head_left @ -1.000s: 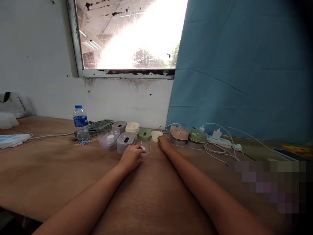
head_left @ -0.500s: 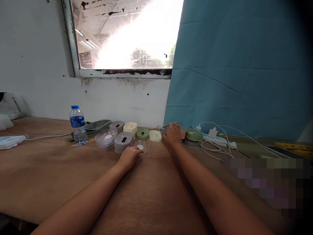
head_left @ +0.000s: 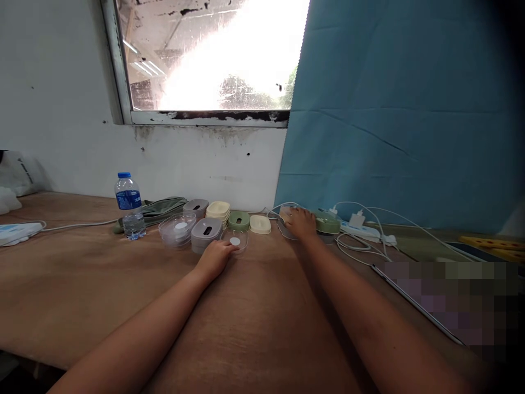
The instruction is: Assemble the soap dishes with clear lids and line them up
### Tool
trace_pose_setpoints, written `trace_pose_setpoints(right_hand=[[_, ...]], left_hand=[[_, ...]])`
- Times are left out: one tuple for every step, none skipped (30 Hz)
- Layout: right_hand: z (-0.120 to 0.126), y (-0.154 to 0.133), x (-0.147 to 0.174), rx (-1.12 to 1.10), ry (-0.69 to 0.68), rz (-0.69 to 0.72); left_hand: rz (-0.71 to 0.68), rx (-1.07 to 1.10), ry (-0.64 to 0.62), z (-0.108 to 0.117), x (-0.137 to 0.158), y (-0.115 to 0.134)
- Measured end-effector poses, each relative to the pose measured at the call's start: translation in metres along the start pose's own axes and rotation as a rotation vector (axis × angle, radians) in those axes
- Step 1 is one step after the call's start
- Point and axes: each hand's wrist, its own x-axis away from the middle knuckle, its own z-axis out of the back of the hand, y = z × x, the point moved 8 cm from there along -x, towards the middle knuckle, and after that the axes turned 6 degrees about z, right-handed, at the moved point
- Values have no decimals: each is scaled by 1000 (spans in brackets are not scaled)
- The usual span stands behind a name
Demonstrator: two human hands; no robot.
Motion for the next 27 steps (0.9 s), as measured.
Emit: trace_pose_setpoints(right_hand=[[1, 0, 0, -7, 3, -7], [1, 0, 1, -14, 6, -14], [2, 0, 1, -23, 10, -21], [3, 1, 1, -33, 14, -25], [5, 1, 2, -45, 17, -24], [7, 0, 3, -59, 20, -18], [9, -1, 4, -73, 23, -4], [12, -2, 5, -89, 26, 17], [15, -3, 6, -106, 30, 42], [20, -5, 8, -123, 35, 72], [25, -7, 10, -142, 42, 104], [31, -9, 13, -161, 49, 139], [38, -11, 17, -182, 56, 174], [46, -13, 22, -201, 63, 207], [54, -14, 29, -217, 71, 236], [62, -16, 38, -237, 79, 264], [71, -18, 48, -263, 88, 289], [81, -21, 60, -295, 100, 314], [91, -26, 75, -391, 122, 365], [101, -30, 90, -485, 139, 404], [109, -34, 105, -561, 149, 426], [114, -40, 120, -625, 128, 452], [117, -47, 135, -685, 95, 489], [120, -54, 148, -736, 70, 526], [122, -59, 158, -779, 55, 555], [124, -65, 167, -819, 48, 594], [126, -69, 173, -852, 41, 637]], left_hand=[[-4, -2, 1, 1, 0, 1], [-8, -6, 8, 2, 0, 3], [-11, -15, 24, 5, 1, 4], [-9, -29, 46, 10, 1, 6], [7, -48, 74, 15, 2, 5], [40, -68, 104, 20, 3, 3], [91, -81, 130, 26, 4, -1], [154, -84, 146, 30, 5, -7], [220, -75, 150, 33, 6, -14], [277, -56, 143, 35, 8, -21], [320, -32, 126, 35, 9, -27], [347, -8, 105, 33, 10, -32], [360, 12, 84, 31, 10, -36], [365, 27, 68, 29, 10, -38], [366, 39, 56, 27, 10, -40], [365, 49, 48, 25, 10, -40], [363, 55, 43, 24, 10, -41], [359, 57, 40, 23, 10, -40], [357, 57, 39, 23, 10, -40], [355, 55, 35, 22, 10, -40], [359, 51, 30, 22, 10, -40], [364, 45, 22, 22, 10, -40], [368, 39, 17, 22, 10, -40], [369, 33, 20, 23, 10, -38], [359, 30, 34, 26, 11, -35], [334, 32, 56, 29, 11, -30], [289, 44, 79, 33, 12, -22]])
